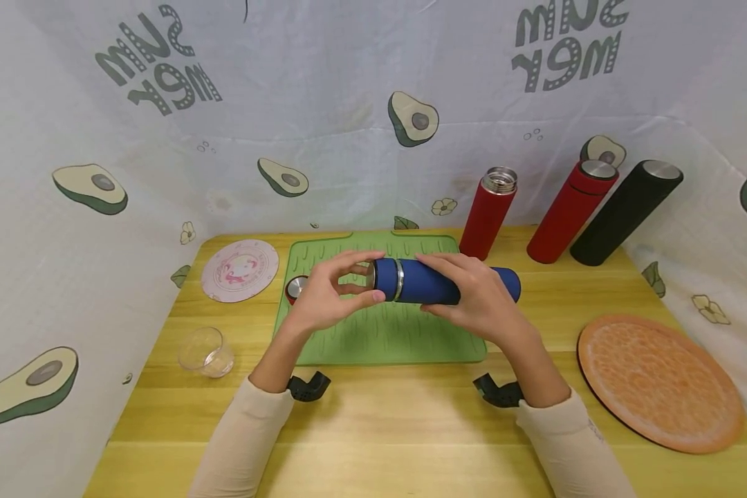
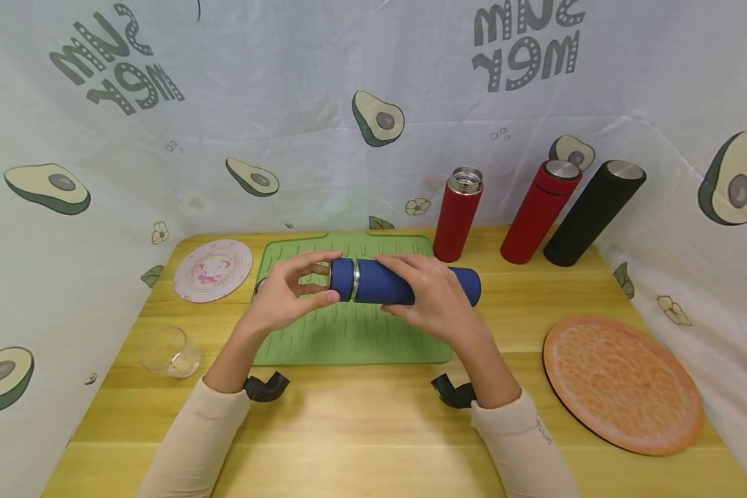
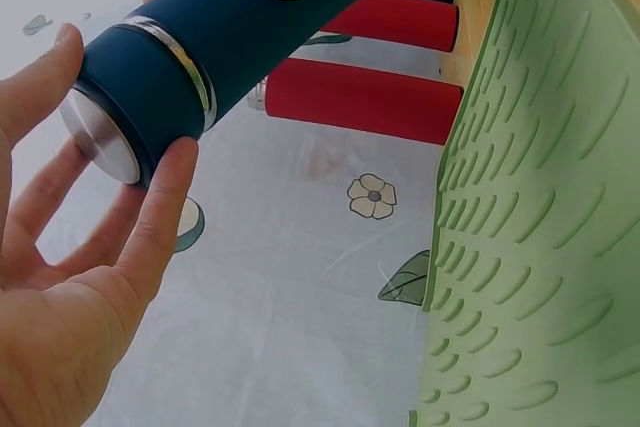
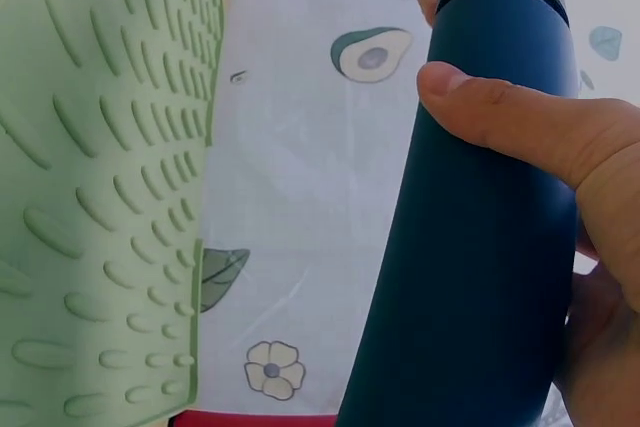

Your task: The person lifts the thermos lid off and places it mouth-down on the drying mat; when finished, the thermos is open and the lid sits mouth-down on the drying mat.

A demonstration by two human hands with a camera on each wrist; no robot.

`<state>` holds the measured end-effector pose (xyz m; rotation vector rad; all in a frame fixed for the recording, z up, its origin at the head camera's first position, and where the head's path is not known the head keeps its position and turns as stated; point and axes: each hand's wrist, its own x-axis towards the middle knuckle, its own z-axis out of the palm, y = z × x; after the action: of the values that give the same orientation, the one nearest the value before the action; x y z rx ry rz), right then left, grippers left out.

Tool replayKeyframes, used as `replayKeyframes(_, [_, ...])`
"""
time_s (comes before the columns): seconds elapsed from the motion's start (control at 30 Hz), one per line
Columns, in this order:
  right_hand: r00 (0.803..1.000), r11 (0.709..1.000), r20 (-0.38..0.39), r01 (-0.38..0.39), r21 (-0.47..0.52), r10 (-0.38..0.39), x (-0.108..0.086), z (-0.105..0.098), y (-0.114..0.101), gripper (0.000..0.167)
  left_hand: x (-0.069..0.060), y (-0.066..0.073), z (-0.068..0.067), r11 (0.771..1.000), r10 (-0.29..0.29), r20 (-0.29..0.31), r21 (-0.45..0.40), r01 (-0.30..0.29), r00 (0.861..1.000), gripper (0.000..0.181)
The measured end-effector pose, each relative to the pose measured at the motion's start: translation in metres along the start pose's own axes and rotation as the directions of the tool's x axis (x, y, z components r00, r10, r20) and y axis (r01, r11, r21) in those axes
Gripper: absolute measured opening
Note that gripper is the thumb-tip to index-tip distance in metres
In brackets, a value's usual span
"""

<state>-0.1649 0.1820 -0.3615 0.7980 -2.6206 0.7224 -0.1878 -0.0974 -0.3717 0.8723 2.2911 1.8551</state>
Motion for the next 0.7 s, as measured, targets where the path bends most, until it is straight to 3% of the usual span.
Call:
replayKeyframes(0.33, [0.996,0.997,-0.049,-0.077,0.029,0.078,-0.004,-0.004,0.010,0.086,0.002,-0.001,-0.005,1.000,-0.013,-0.072,-0.018,0.012,0.997,0.065])
replayKeyframes(0.57, [0.988,0.989,-0.108,-0.101,0.112,0.113,-0.011,-0.011,0.029,0.084,-0.002,-0.011,-0.016,0.996,-0.010,-0.146,0.082,0.022,0.989,0.062])
replayKeyframes(0.7, [0.964,0.975,-0.222,-0.100,0.198,0.144,-0.015,-0.018,0.046,0.084,-0.004,-0.019,-0.024,0.988,-0.006,-0.175,0.150,0.033,0.984,0.061])
